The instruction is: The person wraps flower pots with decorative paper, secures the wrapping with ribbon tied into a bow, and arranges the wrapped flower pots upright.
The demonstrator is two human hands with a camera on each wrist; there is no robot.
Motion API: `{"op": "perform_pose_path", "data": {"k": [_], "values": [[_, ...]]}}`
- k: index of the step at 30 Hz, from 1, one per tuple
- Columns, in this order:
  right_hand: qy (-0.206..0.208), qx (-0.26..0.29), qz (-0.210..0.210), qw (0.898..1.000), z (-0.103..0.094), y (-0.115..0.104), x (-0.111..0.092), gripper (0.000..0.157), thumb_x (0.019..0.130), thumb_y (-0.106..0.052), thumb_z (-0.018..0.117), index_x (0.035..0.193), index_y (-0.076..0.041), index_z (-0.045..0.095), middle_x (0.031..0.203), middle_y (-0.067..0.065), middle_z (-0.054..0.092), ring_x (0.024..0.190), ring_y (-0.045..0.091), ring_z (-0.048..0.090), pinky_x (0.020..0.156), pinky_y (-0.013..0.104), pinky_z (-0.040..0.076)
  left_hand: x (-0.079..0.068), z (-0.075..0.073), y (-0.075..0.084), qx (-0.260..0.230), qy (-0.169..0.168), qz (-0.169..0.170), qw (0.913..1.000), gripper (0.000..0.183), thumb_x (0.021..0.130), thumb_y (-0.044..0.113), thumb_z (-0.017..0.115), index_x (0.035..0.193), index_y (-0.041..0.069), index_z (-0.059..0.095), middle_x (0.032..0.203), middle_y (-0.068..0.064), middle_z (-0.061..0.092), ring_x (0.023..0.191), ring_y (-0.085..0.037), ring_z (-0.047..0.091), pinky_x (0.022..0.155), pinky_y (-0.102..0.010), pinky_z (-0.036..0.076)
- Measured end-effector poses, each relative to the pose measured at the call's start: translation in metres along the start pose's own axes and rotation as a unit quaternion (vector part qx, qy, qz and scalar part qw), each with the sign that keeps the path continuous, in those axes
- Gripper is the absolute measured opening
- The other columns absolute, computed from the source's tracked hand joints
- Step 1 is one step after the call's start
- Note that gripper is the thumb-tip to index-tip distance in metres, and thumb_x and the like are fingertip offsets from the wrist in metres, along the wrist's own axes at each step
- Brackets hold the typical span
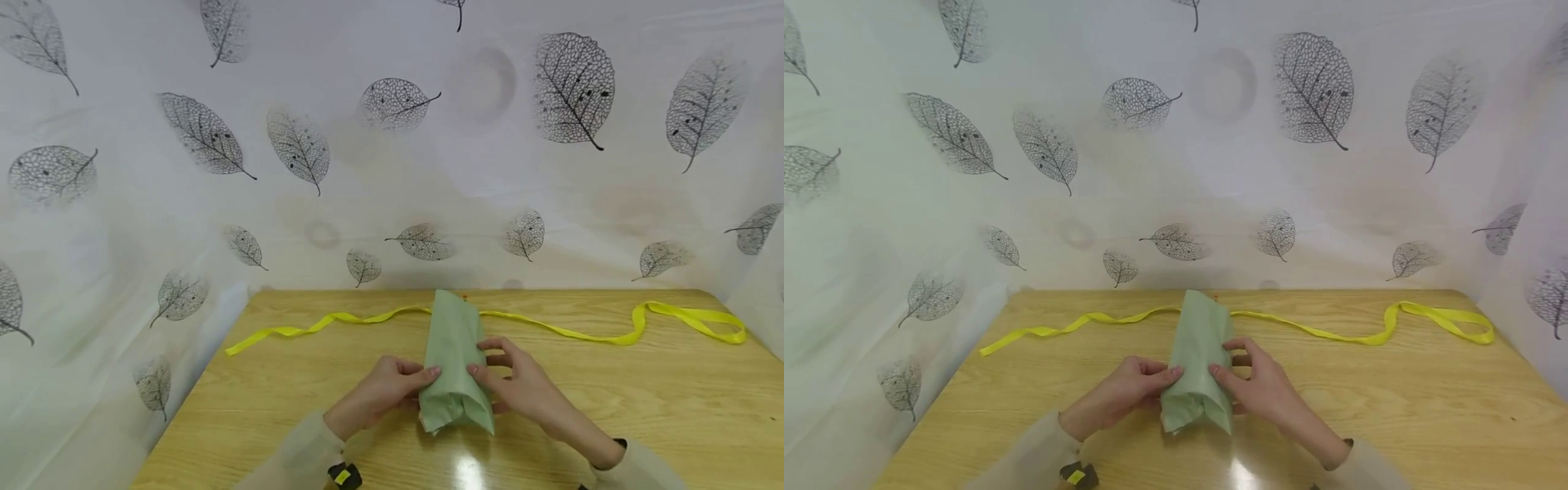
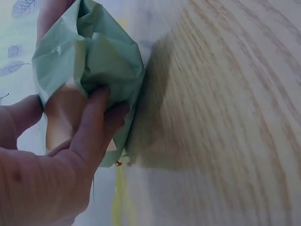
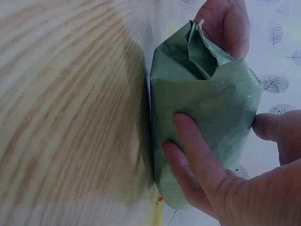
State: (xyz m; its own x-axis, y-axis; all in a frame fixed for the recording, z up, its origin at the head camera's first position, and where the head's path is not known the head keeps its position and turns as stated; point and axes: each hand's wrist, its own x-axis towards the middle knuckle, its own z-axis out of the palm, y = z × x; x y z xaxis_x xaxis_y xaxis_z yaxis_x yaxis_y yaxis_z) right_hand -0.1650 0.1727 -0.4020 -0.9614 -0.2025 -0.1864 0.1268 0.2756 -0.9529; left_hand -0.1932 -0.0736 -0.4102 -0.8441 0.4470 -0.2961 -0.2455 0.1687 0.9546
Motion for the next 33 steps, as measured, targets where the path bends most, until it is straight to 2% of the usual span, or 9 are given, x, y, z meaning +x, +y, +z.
{"op": "perform_pose_path", "data": {"k": [5,12,17,23,28,33], "values": [[0.008,-0.006,-0.015,1.0,-0.001,-0.01,-0.007,0.062,0.099,-0.036,0.069,0.147,-0.008,0.043,0.148,0.033,0.046,0.101,0.027,0.071,0.068,0.041,0.064,-0.005,-0.001,0.007,0.01,0.008,0.013,0.9998,0.044,0.098,0.035,0.07,0.118,-0.004,0.073,0.106,-0.015,0.078,0.085,-0.014,0.075,0.077,-0.033,0.064],[0.018,-0.021,-0.018,0.999,-0.007,-0.027,-0.011,0.061,0.098,-0.043,0.068,0.144,-0.01,0.045,0.136,0.026,0.055,0.088,0.024,0.071,0.064,0.041,0.063,-0.011,-0.003,0.024,0.038,0.01,0.022,0.999,0.046,0.098,0.041,0.069,0.115,-0.002,0.075,0.102,-0.014,0.079,0.081,-0.015,0.076,0.075,-0.035,0.064],[0.029,-0.033,-0.039,0.998,-0.01,-0.031,-0.006,0.061,0.098,-0.043,0.069,0.145,-0.012,0.045,0.14,0.026,0.052,0.088,0.024,0.07,0.064,0.039,0.063,-0.009,-0.005,0.029,0.038,0.005,0.043,0.9983,0.045,0.099,0.038,0.069,0.117,-0.003,0.074,0.106,-0.016,0.078,0.087,-0.016,0.076,0.078,-0.037,0.064],[0.038,-0.054,-0.085,0.994,-0.012,-0.026,0.01,0.06,0.099,-0.039,0.068,0.147,-0.011,0.046,0.144,0.03,0.052,0.09,0.023,0.073,0.065,0.036,0.063,0.007,-0.011,0.028,0.043,0.009,0.062,0.9971,0.044,0.1,0.036,0.067,0.121,-0.002,0.072,0.113,-0.016,0.077,0.096,-0.019,0.075,0.082,-0.039,0.064],[0.037,-0.047,-0.093,0.994,-0.017,-0.018,0.031,0.06,0.099,-0.038,0.069,0.148,-0.011,0.047,0.146,0.03,0.05,0.098,0.028,0.072,0.068,0.036,0.064,0.027,-0.016,0.024,0.056,0.033,0.066,0.9957,0.046,0.099,0.038,0.069,0.122,-0.001,0.072,0.114,-0.014,0.076,0.095,-0.016,0.074,0.083,-0.038,0.063],[0.02,-0.024,-0.093,0.995,-0.024,-0.006,0.056,0.064,0.099,-0.037,0.069,0.151,-0.01,0.042,0.152,0.031,0.041,0.101,0.032,0.072,0.07,0.04,0.064,0.043,-0.018,0.022,0.105,0.06,0.071,0.9901,0.05,0.098,0.043,0.068,0.122,-0.001,0.071,0.112,-0.012,0.075,0.089,-0.015,0.073,0.081,-0.034,0.063]]}}
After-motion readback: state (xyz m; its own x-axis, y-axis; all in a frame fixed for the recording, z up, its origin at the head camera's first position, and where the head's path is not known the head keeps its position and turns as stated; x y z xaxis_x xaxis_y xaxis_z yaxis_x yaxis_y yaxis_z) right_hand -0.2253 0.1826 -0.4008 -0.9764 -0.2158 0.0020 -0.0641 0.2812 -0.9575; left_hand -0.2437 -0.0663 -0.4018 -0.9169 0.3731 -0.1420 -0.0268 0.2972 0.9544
